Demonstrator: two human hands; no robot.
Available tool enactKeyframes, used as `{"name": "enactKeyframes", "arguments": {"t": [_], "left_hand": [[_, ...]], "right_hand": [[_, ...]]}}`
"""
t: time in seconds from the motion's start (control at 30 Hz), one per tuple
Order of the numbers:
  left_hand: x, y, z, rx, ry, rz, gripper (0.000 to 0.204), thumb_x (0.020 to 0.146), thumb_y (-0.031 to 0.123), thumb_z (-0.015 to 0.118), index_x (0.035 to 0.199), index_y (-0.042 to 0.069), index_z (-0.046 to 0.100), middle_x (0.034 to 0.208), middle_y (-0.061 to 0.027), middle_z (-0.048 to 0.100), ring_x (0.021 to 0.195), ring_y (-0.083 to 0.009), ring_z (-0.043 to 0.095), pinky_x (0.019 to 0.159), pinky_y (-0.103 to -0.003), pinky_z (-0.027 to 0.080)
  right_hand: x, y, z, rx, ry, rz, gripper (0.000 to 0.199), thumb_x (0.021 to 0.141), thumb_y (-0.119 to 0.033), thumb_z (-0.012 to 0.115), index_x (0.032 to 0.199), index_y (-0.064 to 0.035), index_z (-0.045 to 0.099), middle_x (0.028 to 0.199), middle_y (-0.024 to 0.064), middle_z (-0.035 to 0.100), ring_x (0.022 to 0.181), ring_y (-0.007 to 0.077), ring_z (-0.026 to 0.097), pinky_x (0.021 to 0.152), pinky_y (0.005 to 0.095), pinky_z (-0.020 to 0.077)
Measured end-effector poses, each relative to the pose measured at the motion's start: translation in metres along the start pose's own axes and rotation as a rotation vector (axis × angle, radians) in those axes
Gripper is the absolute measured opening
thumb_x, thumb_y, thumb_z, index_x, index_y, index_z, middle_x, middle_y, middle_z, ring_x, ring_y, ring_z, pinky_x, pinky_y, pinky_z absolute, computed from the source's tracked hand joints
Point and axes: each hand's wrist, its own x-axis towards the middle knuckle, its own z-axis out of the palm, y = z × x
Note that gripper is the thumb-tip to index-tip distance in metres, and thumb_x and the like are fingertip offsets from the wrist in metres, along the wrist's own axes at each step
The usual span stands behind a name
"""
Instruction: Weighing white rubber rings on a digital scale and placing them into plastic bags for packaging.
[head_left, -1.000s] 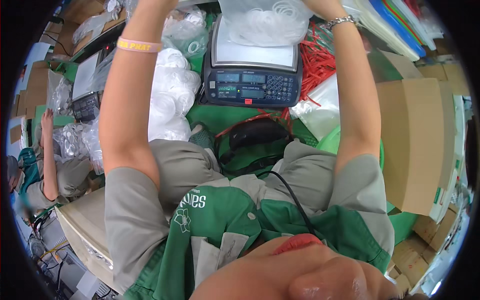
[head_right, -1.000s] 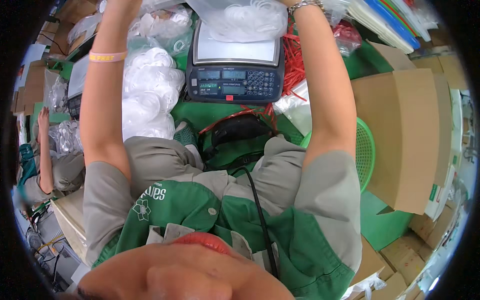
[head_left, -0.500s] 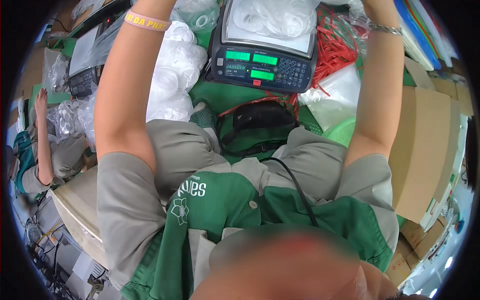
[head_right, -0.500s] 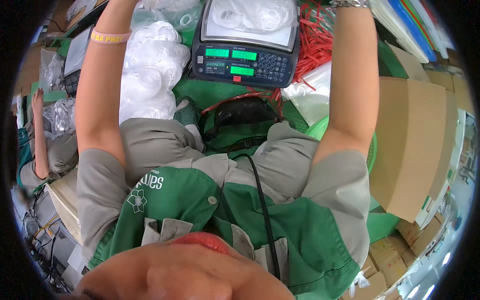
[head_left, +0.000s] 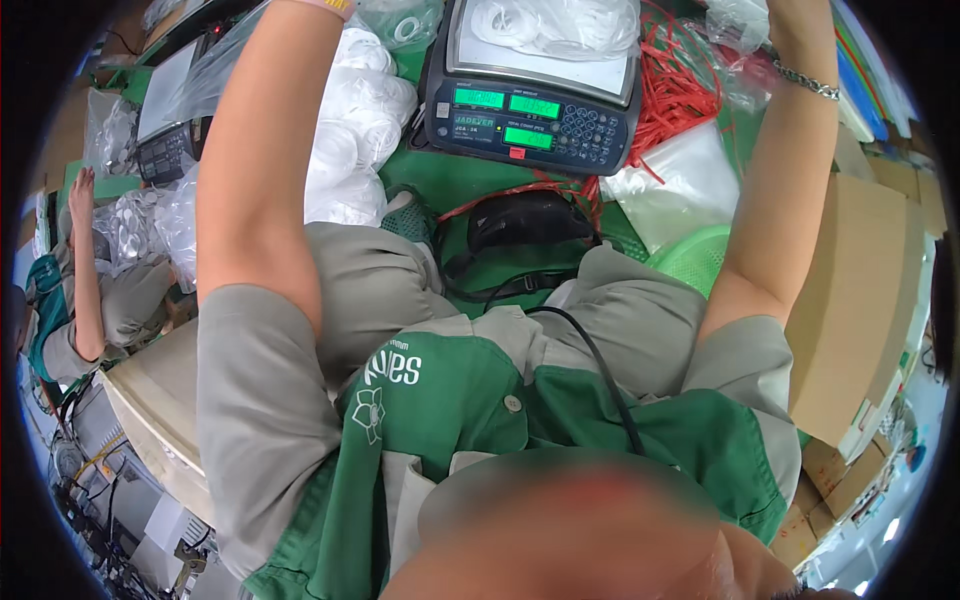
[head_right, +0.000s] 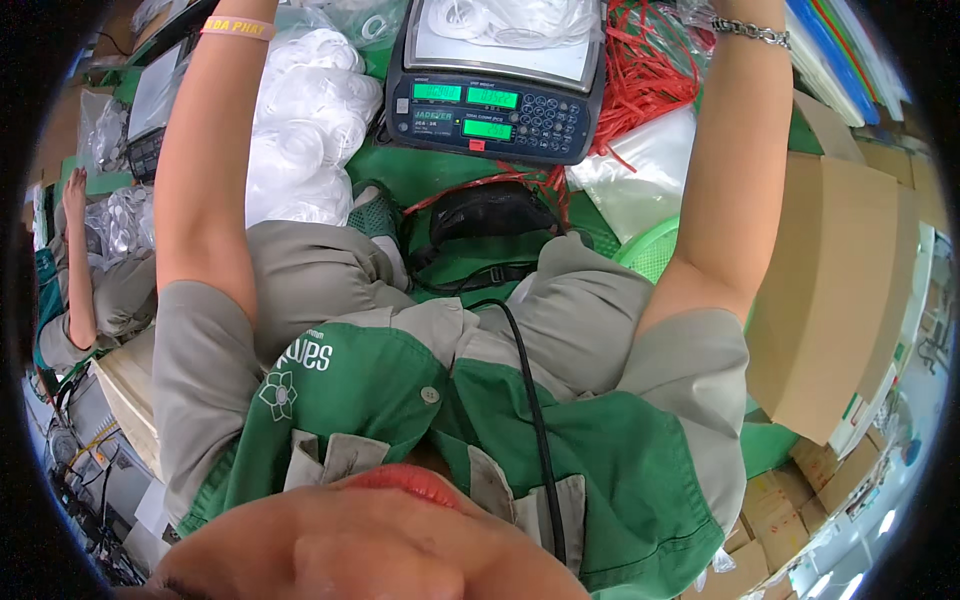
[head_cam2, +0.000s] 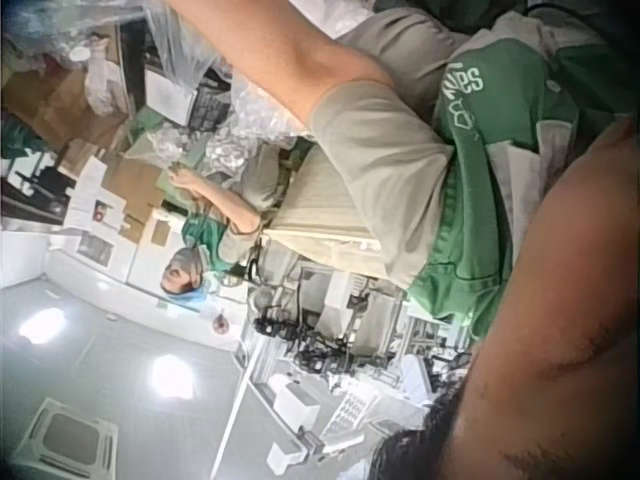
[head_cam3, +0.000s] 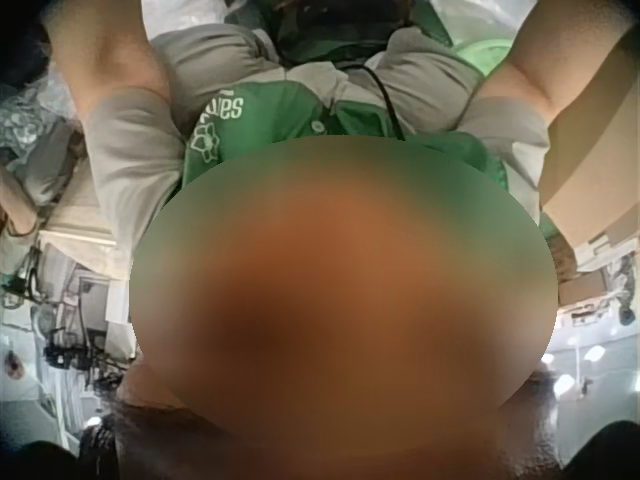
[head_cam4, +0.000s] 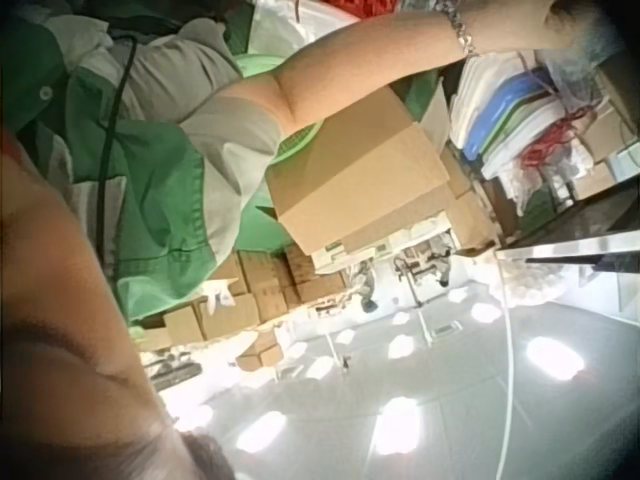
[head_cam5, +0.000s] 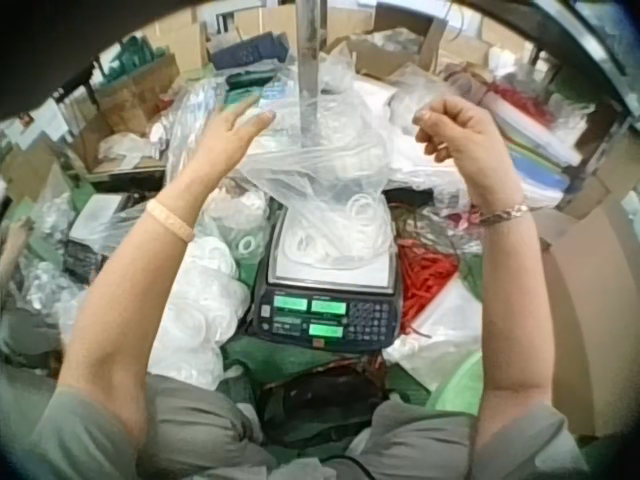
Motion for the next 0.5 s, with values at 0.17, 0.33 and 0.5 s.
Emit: {"name": "enactKeyframes", "arguments": {"t": [0.17, 0.33, 0.5], "left_hand": [[-0.003, -0.054, 0.001, 0.091, 0.002, -0.160, 0.057, 0.078, 0.042, 0.059, 0.126, 0.012, 0.048, 0.130, -0.0259, 0.039, 0.127, -0.0341, 0.030, 0.098, -0.043, 0.031], [-0.017, -0.053, 0.007, -0.653, 0.015, -0.620, 0.050, 0.081, 0.029, 0.058, 0.125, 0.009, 0.046, 0.096, -0.0163, 0.060, 0.085, -0.0283, 0.057, 0.073, -0.039, 0.046], [-0.011, -0.023, 0.010, -0.790, -0.259, -0.485, 0.039, 0.080, 0.007, 0.053, 0.118, 0.001, 0.050, 0.076, -0.0041, 0.056, 0.055, -0.0131, 0.048, 0.050, -0.025, 0.039]], "right_hand": [[0.004, 0.017, 0.004, 0.041, 0.066, 0.121, 0.013, 0.085, -0.019, 0.055, 0.081, -0.0075, 0.060, 0.070, -0.0008, 0.059, 0.061, 0.0058, 0.052, 0.054, 0.0183, 0.0405], [0.015, 0.051, 0.000, 0.095, 0.090, 0.205, 0.009, 0.082, -0.016, 0.057, 0.088, -0.0095, 0.059, 0.084, 0.0012, 0.059, 0.076, 0.0086, 0.053, 0.063, 0.0230, 0.0431], [0.014, 0.077, 0.025, -0.171, -0.054, 0.172, 0.073, 0.063, -0.003, 0.067, 0.128, -0.0151, 0.036, 0.136, 0.0139, 0.033, 0.122, 0.0412, 0.031, 0.097, 0.0419, 0.0340]]}}
